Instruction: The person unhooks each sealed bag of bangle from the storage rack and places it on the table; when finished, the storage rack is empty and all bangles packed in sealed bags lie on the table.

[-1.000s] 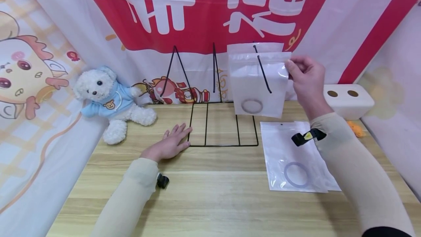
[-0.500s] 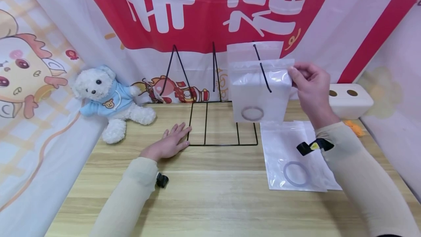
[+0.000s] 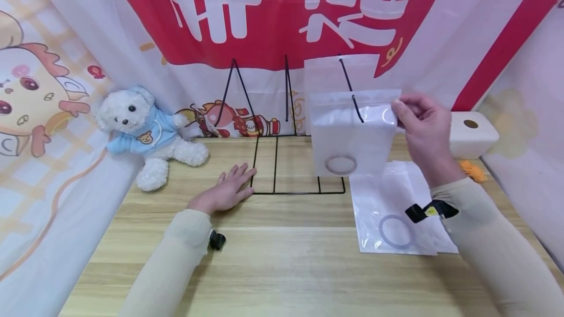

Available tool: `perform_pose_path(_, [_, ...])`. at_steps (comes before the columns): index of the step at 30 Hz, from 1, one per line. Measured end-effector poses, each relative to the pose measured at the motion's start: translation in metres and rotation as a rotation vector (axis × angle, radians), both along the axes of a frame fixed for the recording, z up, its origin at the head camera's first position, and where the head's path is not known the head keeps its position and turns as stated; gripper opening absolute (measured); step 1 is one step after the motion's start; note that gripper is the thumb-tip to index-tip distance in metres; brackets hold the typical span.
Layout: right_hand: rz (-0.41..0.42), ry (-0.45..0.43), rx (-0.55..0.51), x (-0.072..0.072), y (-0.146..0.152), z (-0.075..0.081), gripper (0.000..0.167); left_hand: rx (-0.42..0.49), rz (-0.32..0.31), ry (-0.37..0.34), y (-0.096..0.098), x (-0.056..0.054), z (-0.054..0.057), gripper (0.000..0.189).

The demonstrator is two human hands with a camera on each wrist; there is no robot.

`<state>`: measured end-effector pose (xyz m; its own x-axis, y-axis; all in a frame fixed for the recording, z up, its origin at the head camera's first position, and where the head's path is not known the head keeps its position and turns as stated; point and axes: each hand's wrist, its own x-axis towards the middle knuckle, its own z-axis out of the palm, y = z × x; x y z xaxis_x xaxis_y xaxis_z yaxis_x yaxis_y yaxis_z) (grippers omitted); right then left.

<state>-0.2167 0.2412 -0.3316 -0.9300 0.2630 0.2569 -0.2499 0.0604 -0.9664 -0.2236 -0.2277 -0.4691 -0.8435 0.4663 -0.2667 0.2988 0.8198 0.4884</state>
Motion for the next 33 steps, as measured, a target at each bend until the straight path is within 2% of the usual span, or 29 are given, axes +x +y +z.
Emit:
perform_pose_path(12, [0.031,0.085,-0.089,0.024,0.000,-0.005,0.038,0.007,0.000,-0.006,-0.001,0.000,0.002,0.067])
perform_pose_path(23, [0.046,0.149,-0.136,0.042,0.001,-0.010,0.019,0.040,0.002,-0.017,-0.001,0.001,0.001,0.068])
perform_pose_path(28, [0.026,0.140,-0.108,0.049,0.001,-0.009,0.024,0.051,0.003,-0.023,-0.002,0.001,0.001,0.068])
perform_pose_path(33, [0.010,0.146,-0.096,0.057,-0.001,-0.009,0.027,0.017,0.003,-0.012,-0.001,0.000,0.000,0.067])
